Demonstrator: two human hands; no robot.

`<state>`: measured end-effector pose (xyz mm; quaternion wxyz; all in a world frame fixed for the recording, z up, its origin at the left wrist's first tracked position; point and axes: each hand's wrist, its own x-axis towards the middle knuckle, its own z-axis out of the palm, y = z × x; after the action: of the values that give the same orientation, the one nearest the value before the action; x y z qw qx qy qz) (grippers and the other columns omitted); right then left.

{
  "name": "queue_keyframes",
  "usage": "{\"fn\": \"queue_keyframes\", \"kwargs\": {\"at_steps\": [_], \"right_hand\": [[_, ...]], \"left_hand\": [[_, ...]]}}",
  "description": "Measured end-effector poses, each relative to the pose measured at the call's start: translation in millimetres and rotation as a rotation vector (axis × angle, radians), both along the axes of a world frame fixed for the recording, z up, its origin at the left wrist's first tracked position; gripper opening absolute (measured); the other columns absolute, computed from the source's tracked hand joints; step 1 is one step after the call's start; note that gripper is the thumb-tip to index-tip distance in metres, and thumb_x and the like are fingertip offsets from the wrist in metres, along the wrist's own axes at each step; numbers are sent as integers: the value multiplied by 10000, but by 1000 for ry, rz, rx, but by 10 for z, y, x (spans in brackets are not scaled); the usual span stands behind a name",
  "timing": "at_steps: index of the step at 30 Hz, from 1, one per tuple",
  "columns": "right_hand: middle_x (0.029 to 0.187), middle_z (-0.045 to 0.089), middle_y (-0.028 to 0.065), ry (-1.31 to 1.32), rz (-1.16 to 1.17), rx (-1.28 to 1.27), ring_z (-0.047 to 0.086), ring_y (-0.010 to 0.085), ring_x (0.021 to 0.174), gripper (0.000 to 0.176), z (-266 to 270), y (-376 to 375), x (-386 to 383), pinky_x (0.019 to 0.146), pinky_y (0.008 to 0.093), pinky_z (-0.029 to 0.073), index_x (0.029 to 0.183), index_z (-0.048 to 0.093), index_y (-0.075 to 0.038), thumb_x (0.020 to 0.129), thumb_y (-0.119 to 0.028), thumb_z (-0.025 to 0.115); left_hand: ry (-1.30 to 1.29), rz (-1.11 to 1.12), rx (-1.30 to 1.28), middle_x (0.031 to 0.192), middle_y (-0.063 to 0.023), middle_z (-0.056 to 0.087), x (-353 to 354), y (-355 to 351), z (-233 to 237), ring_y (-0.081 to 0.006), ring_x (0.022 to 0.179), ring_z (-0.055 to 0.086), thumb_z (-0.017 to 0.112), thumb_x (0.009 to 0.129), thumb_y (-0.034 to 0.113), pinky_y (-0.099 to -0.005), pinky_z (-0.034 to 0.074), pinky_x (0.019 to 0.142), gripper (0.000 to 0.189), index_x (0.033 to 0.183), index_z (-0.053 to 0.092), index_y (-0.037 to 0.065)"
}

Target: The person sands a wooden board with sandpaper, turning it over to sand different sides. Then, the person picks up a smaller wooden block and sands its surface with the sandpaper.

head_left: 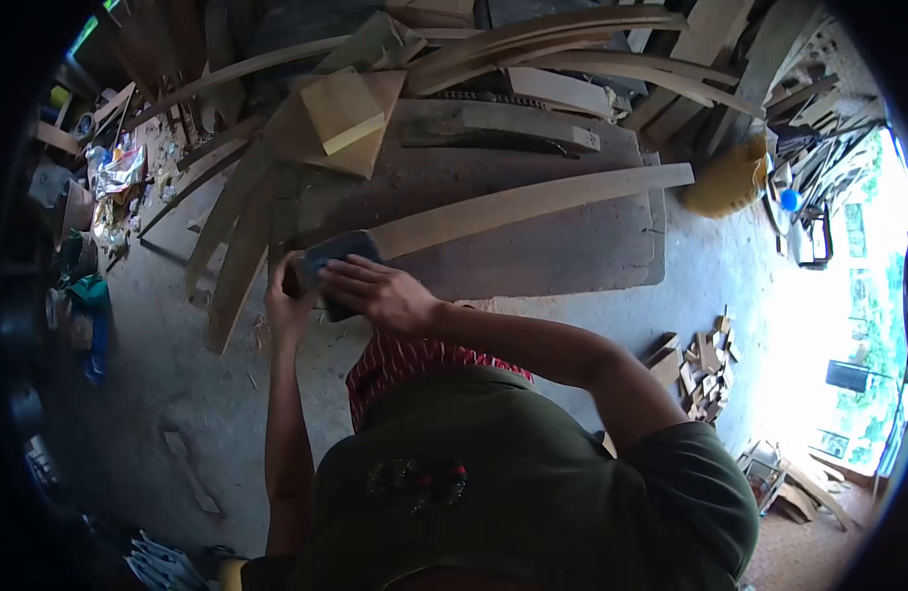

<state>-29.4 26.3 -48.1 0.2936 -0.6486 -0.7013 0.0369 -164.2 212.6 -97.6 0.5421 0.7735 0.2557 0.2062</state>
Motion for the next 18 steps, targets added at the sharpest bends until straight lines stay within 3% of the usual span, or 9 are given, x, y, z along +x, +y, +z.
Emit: {"fn": "queue_keyframes", "kwargs": {"at_steps": [2,4,6,8,11,14,16,18], "right_hand": [[1522,393,141,-29,15,-37,351,256,1427,588,-61,99,-26,1200,408,265,1417,452,-17,845,-127,526],[1527,385,137,-93,18,-110,334,250,1436,600,15,152,-30,1200,390,269,1424,446,-22,842,-145,530],[1525,393,122,-96,-53,-138,320,249,1442,630,122,-316,249,1200,380,269,1427,447,-32,815,-134,554],[1478,455,141,-51,-138,-156,408,273,1392,650,190,-865,536,1172,422,328,1402,483,-38,761,-11,586],[1357,575,146,-147,-210,-252,530,270,1292,524,114,-1447,782,1089,427,449,1314,578,-37,800,61,552],[1347,584,140,-122,-27,-69,540,272,1282,496,254,-1262,560,1089,427,448,1299,586,-30,806,14,560],[1381,558,136,-181,87,23,519,279,1303,492,624,-759,302,1109,432,421,1317,566,-33,827,-67,548],[1500,425,134,-115,110,-61,379,283,1410,576,625,-242,143,1171,449,320,1411,472,-77,844,-149,549]], "left_hand": [[115,74,-160,1143,-114,663,-20,96,-21,-172,1055,626,814,751,95,-323,504,903,532,1220,574,26],[63,44,-59,1112,-98,677,26,39,108,-165,1060,625,834,720,89,-324,500,904,548,1203,582,31],[35,11,67,1100,-92,682,31,25,212,-177,1060,632,852,700,119,-326,494,904,561,1193,594,46],[49,13,142,1086,-85,682,50,-9,371,-203,1047,645,880,669,184,-332,487,911,579,1171,615,66],[57,42,95,1071,-84,684,34,-3,346,-203,1037,650,881,659,183,-333,487,911,568,1149,625,58],[58,29,106,1065,-88,686,12,-38,389,-204,1034,651,876,655,175,-329,490,909,554,1139,634,59],[81,46,161,1076,-94,685,30,-57,440,-207,1047,648,856,679,173,-327,490,911,545,1162,627,63],[75,2,124,1097,-95,684,9,21,286,-206,1057,644,812,729,122,-336,497,917,529,1208,599,49]]}}
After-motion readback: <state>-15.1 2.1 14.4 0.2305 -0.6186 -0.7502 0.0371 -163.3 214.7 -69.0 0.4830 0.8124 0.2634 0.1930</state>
